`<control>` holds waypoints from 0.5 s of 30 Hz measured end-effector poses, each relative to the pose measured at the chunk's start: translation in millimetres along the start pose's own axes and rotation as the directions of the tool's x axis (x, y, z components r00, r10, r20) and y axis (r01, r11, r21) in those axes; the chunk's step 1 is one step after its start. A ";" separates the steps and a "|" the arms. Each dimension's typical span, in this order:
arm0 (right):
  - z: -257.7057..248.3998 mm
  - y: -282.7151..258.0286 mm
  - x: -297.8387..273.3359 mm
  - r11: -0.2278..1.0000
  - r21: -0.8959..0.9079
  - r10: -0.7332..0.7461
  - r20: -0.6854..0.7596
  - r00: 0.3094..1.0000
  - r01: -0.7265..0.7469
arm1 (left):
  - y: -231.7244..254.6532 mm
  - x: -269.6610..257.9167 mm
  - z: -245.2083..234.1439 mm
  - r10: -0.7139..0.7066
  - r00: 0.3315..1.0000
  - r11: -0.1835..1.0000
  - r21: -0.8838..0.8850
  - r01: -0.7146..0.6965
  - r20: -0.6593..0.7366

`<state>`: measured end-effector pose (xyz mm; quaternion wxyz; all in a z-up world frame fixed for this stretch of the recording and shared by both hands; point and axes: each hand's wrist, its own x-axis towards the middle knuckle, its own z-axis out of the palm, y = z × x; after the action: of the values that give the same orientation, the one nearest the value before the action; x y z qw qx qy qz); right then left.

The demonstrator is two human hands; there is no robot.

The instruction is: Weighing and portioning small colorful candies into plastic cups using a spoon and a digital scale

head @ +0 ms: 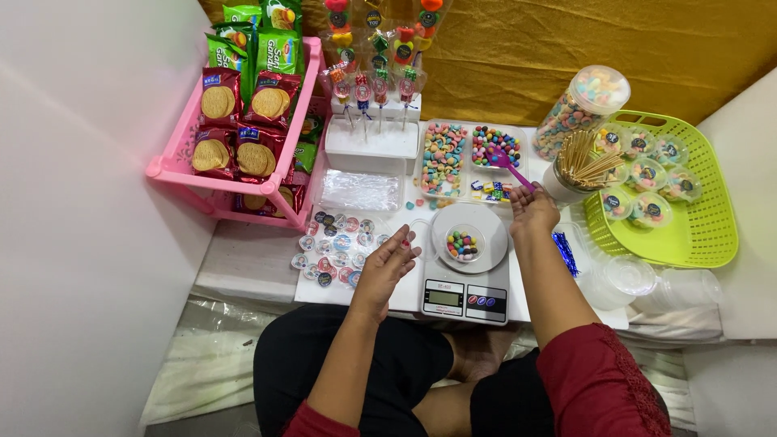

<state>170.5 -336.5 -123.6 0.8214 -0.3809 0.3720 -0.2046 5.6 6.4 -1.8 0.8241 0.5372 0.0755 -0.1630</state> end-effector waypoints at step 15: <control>-6.9 -27.0 -49.6 0.995 -0.033 -0.098 0.025 0.995 0.099 | 2.5 -4.9 5.3 -0.002 1.000 1.000 0.009 0.002 -0.004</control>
<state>132.1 -326.0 -82.9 0.8079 -0.4150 0.3467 -0.2341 1.7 3.4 4.1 0.8215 0.5410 0.0769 -0.1631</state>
